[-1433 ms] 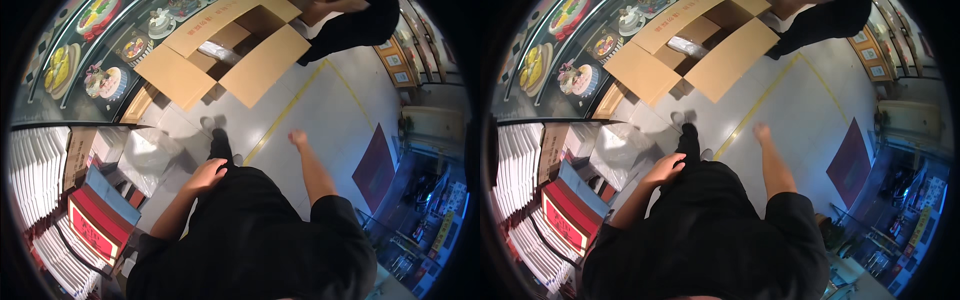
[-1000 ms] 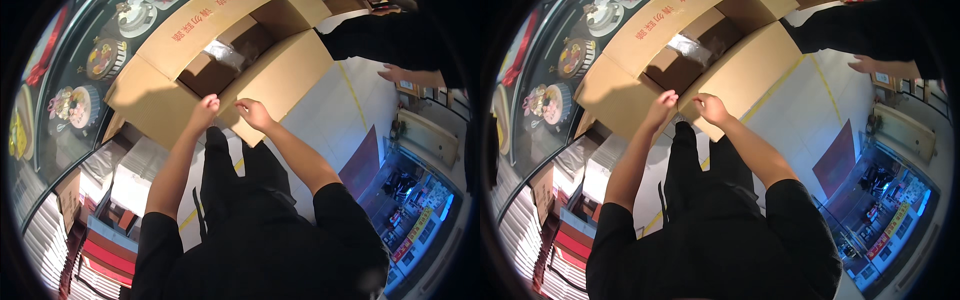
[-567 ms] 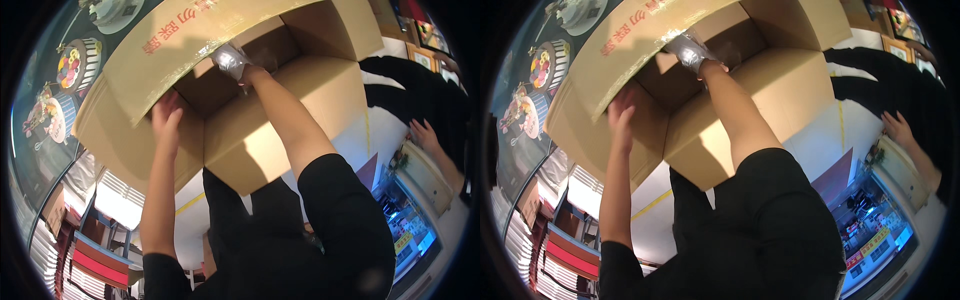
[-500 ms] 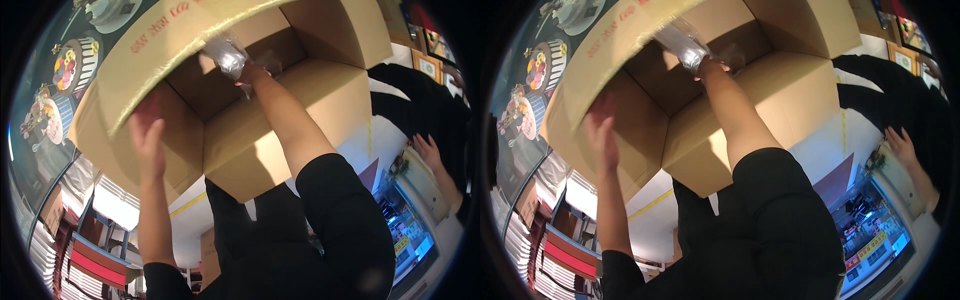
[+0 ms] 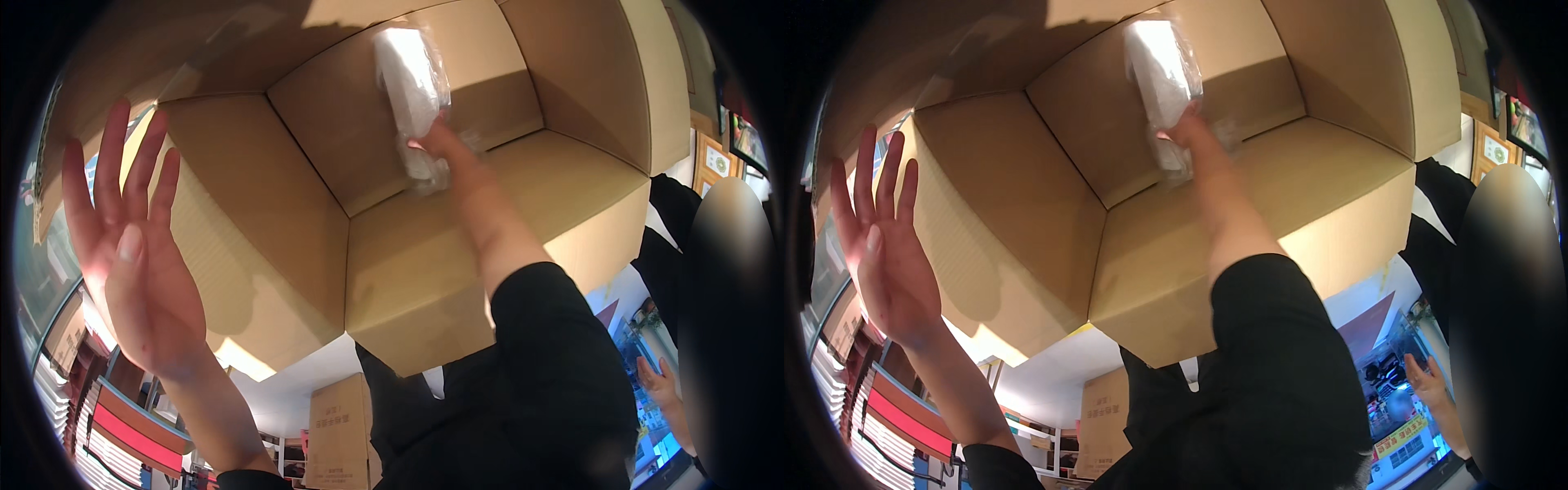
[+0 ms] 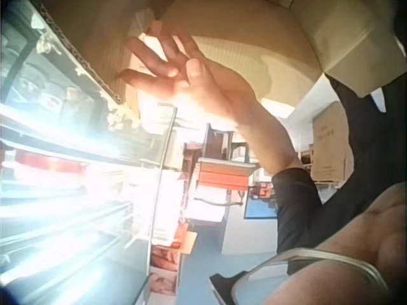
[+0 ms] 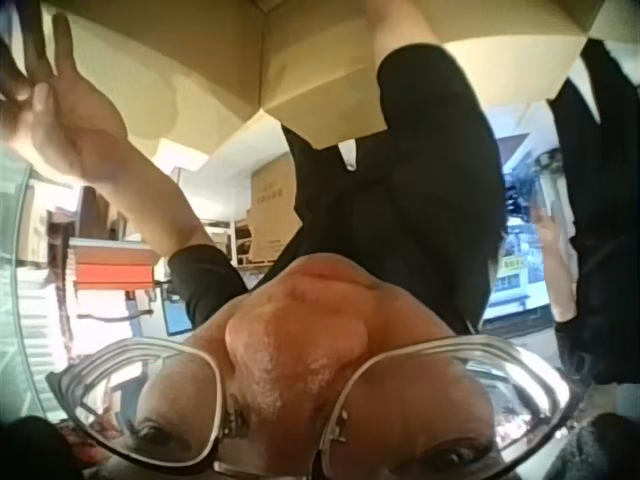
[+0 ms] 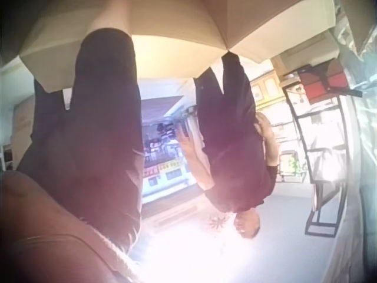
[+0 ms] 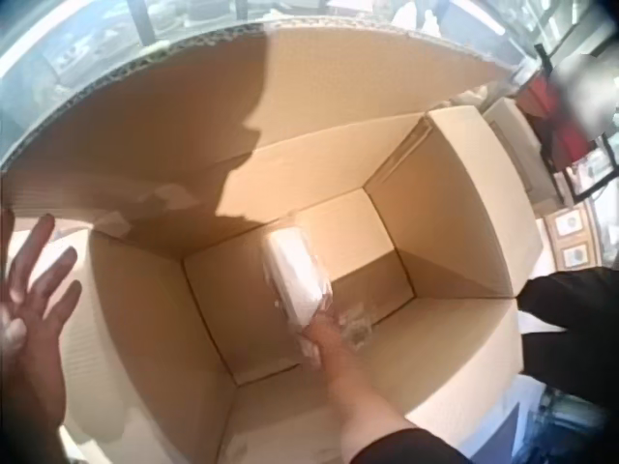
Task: The person unpacks red paper sheets from a cardboard box and folds them into small rectangular boxes by hand. They then place the finished boxes into a wooden display stand with multiple compartments.
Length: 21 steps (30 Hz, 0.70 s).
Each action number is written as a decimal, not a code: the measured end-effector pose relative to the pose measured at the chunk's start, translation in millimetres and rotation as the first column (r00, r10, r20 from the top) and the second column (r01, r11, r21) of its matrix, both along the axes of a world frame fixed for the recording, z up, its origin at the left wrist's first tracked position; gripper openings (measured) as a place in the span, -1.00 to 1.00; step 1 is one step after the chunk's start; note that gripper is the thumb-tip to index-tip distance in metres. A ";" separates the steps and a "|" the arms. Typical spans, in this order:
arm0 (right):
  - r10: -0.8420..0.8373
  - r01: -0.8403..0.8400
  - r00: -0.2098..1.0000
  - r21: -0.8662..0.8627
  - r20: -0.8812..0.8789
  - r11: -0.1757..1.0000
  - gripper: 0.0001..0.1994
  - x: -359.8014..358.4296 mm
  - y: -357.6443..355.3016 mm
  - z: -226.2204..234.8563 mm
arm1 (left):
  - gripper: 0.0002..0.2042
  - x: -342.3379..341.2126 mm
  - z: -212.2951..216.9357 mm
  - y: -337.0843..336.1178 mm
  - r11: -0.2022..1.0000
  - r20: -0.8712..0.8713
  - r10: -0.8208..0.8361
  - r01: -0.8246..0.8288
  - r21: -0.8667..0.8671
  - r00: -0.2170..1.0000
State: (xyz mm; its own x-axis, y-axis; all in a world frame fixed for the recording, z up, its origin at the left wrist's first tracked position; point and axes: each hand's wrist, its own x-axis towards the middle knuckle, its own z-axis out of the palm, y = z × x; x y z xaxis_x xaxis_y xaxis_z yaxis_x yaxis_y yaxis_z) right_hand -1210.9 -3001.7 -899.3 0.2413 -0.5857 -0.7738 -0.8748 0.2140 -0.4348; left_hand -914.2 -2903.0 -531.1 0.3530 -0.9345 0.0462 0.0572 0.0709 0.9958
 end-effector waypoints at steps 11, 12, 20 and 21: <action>-0.936 0.305 0.191 0.889 0.296 0.343 -0.35 -6.4 129.4 291.5 | -0.38 -42.4 25.3 53.1 0.878 -0.081 -0.010 0.048 0.476 0.997; -0.944 0.317 0.211 0.896 0.253 0.311 -0.35 -0.5 157.7 314.0 | -0.37 -47.0 35.7 77.0 0.856 -0.126 -0.050 0.107 0.506 0.991; -0.714 0.079 0.681 0.954 0.161 0.290 -0.34 91.4 330.1 395.1 | -0.08 -40.0 91.2 331.4 0.694 -0.569 0.275 0.249 0.675 0.775; -0.639 -0.012 0.736 0.948 0.223 0.317 -0.33 97.3 344.5 392.8 | -0.09 -37.1 96.0 355.1 0.649 -0.526 0.349 0.205 0.733 0.776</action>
State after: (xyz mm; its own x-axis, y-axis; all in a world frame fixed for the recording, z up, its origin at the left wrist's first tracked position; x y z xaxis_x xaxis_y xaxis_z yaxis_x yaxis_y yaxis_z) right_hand -1113.6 -2657.2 -506.4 0.7084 0.2028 -0.6761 -0.3526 0.9314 -0.0901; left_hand -951.3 -2547.9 -435.1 0.1098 -0.5148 -0.8502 0.6532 -0.6074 0.4521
